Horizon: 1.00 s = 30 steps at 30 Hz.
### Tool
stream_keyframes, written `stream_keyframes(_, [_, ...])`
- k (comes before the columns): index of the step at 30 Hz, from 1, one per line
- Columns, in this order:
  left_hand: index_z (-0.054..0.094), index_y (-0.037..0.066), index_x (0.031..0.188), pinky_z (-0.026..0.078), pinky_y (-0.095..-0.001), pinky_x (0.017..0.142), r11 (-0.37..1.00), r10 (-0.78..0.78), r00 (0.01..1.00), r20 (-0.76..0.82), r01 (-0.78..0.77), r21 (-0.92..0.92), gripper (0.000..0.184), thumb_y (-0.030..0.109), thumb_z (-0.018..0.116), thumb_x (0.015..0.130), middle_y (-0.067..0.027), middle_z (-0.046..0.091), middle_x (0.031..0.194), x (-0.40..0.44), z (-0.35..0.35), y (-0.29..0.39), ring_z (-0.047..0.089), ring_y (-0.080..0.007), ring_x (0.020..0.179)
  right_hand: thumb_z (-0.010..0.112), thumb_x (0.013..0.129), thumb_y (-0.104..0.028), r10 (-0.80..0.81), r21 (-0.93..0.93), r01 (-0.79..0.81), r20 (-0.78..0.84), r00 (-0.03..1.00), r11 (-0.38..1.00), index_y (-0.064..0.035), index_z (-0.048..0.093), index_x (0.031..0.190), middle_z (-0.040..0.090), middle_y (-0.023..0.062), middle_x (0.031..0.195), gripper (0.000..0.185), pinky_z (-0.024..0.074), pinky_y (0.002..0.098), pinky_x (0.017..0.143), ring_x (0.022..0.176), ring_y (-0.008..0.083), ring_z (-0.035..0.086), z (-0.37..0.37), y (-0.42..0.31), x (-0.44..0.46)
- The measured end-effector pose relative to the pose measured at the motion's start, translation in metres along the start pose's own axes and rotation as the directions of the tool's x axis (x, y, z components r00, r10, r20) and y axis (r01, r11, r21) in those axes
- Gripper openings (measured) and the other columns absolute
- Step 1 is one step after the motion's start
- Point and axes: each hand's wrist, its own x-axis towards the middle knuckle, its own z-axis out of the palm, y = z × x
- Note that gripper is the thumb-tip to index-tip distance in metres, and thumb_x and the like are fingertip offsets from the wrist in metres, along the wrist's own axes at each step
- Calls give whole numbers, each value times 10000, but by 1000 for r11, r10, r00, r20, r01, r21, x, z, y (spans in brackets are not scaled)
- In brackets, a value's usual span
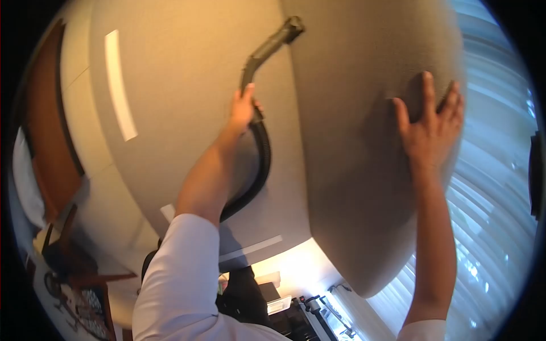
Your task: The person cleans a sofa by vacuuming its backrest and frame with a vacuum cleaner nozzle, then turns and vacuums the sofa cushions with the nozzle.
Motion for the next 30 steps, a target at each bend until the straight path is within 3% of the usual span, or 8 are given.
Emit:
stream_keyframes(2, [486,53,1015,530,-362,501,993,78,997,-24,-75,89,437,476,597,1032,-79,613,656,-28,18,-9,617,-206,519,733,847,-607,-31,4,31,-43,999,1000,-373,480,1530,434,226,1539,765,391,557,1125,1372,465,441,9,18,3])
stream_keyframes(3, [494,31,1108,536,-378,513,995,-101,981,166,99,22,459,471,601,1031,-95,637,688,-74,75,-68,623,-209,531,730,851,-605,-141,-189,142,22,990,972,-386,466,1538,421,223,1551,768,388,560,1126,1370,462,447,-40,48,4])
stream_keyframes(6, [516,41,1200,535,-382,498,949,-173,936,306,242,-203,424,427,588,1041,-88,613,666,-171,97,-120,633,-212,530,727,854,-606,-141,-328,149,47,989,933,-392,462,1539,407,214,1567,764,390,565,1121,1375,459,445,-52,64,8])
stream_keyframes(9, [518,73,1143,528,-366,481,942,-179,958,224,232,-241,377,431,580,1044,-75,591,647,-178,111,-121,624,-203,517,727,857,-594,-112,-316,127,66,992,940,-399,460,1537,382,196,1588,757,389,570,1117,1393,461,423,-56,64,6])
stream_keyframes(15, [496,82,1120,538,-347,500,987,42,992,115,-23,-158,425,487,591,1032,-48,575,687,-24,160,5,610,-181,553,736,848,-577,-83,-304,106,88,993,947,-398,461,1534,348,203,1604,761,371,626,1106,1406,480,402,-53,66,11])
stream_keyframes(17, [505,84,1111,547,-357,525,968,-14,990,137,48,-248,426,489,605,1024,-50,585,712,11,168,52,619,-176,596,738,842,-577,-68,-294,96,104,992,951,-392,477,1525,352,210,1599,754,364,646,1100,1407,482,398,-54,64,10])
stream_keyframes(25, [460,95,1127,554,-394,508,954,-107,912,397,207,-218,365,428,583,1040,-81,575,690,-179,125,-25,617,-212,559,747,828,-560,-28,-271,58,113,993,961,-353,523,1502,349,220,1605,739,349,654,1107,1408,496,382,-63,59,18])
stream_keyframes(30, [473,95,1108,534,-373,489,889,-83,938,338,223,-400,338,412,575,1053,-51,544,684,-219,171,39,602,-194,553,732,840,-565,1,-241,32,138,990,970,-362,520,1502,328,216,1622,724,331,660,1117,1432,491,352,-54,67,15])
